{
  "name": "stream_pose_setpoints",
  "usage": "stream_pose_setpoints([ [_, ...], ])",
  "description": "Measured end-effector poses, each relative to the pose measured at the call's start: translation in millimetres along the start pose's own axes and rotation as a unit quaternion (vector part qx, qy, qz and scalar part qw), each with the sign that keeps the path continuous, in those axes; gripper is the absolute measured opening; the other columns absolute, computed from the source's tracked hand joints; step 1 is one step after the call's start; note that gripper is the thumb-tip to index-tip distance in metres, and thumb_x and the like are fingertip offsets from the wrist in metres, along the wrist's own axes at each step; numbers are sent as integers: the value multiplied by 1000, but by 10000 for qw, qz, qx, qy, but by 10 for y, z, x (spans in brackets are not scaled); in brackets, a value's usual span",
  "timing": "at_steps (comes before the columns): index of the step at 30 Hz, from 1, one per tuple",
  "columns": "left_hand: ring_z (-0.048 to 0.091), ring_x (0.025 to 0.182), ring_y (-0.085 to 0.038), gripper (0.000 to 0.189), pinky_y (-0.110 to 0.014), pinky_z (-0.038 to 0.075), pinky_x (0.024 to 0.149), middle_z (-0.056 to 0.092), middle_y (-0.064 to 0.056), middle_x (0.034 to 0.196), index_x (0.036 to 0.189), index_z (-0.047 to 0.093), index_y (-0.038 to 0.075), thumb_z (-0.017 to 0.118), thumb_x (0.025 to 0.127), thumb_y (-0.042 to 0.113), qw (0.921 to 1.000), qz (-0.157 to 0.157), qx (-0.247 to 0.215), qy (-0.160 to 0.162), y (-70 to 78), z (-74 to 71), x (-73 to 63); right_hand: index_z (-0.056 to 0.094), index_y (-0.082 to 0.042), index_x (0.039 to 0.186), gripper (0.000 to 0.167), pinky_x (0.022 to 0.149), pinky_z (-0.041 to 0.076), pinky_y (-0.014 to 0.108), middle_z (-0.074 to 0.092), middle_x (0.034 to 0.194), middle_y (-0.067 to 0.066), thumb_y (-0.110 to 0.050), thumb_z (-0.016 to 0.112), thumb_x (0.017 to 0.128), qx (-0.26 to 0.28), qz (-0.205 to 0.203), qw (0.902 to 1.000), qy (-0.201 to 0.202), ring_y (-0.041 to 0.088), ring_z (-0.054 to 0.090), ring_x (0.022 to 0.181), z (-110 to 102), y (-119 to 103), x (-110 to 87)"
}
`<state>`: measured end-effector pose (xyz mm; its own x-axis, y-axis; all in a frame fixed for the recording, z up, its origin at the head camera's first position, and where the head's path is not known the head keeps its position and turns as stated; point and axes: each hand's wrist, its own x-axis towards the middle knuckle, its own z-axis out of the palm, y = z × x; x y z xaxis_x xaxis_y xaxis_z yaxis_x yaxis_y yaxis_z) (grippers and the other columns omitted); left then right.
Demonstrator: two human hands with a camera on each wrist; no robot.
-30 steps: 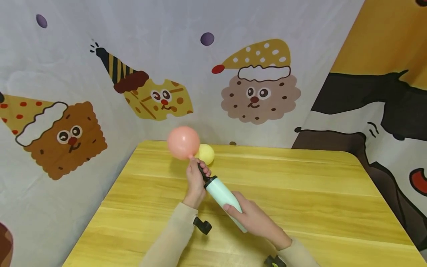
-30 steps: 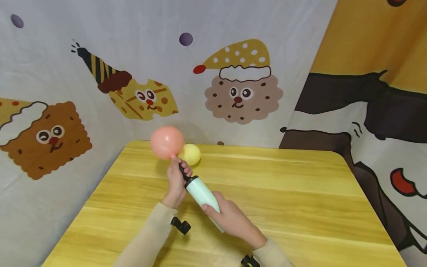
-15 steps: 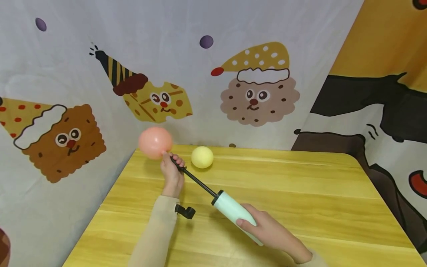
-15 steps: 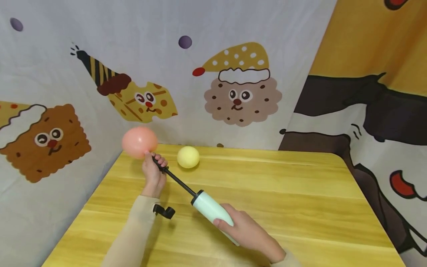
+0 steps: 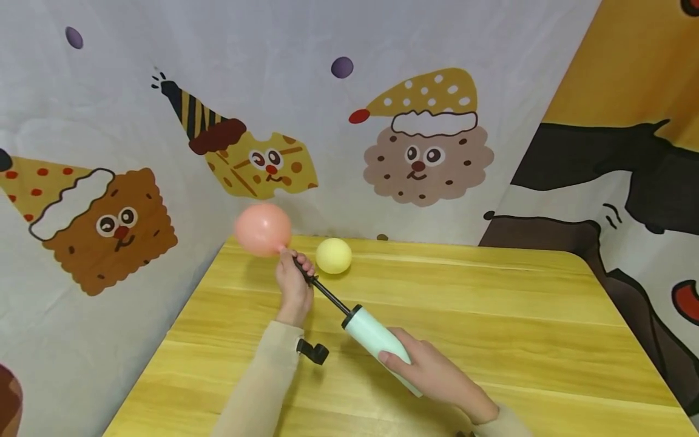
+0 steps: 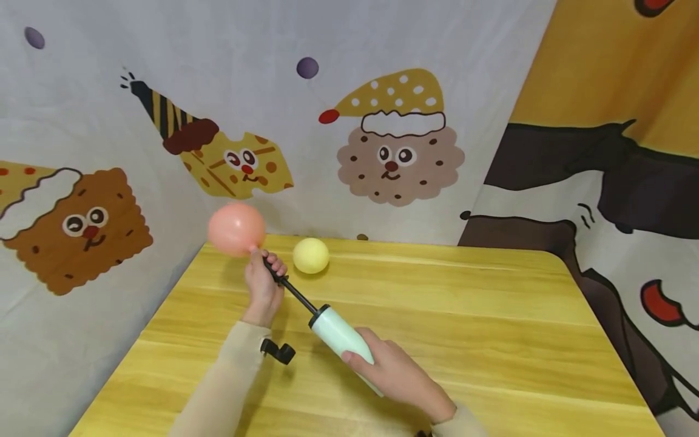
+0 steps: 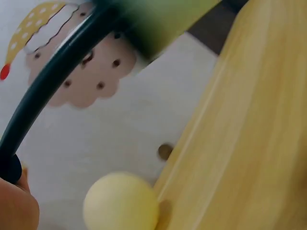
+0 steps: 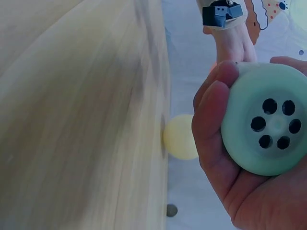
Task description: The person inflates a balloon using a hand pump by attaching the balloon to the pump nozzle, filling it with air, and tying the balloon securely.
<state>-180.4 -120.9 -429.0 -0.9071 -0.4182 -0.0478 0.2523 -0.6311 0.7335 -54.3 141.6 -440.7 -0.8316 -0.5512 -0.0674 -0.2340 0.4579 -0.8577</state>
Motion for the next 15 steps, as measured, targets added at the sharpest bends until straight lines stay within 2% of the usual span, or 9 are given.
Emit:
stream_pose_setpoints([
  [9,44,54,-7,35,-18,40,49,48,3,71,87,45,12,33,115,30,9956,-530,502,-584,-315,184,-316,44,-1,147,57,50,56,33,66,95,8,-43,53,109,241,131,9993,254,22,66,67,39,-76,229],
  [12,45,55,-7,36,-19,41,50,48,3,71,87,45,13,33,115,32,9932,-668,675,-674,-367,186,-338,43,-1,147,57,47,55,34,65,91,12,-42,52,109,387,218,9987,257,20,65,61,45,-54,241],
  [15,44,54,-7,37,-19,40,50,47,3,70,86,44,13,33,115,33,9940,-631,631,-635,-352,190,-316,41,-3,150,56,44,55,40,64,88,14,-41,51,109,613,278,9976,158,22,63,56,49,-39,226],
])
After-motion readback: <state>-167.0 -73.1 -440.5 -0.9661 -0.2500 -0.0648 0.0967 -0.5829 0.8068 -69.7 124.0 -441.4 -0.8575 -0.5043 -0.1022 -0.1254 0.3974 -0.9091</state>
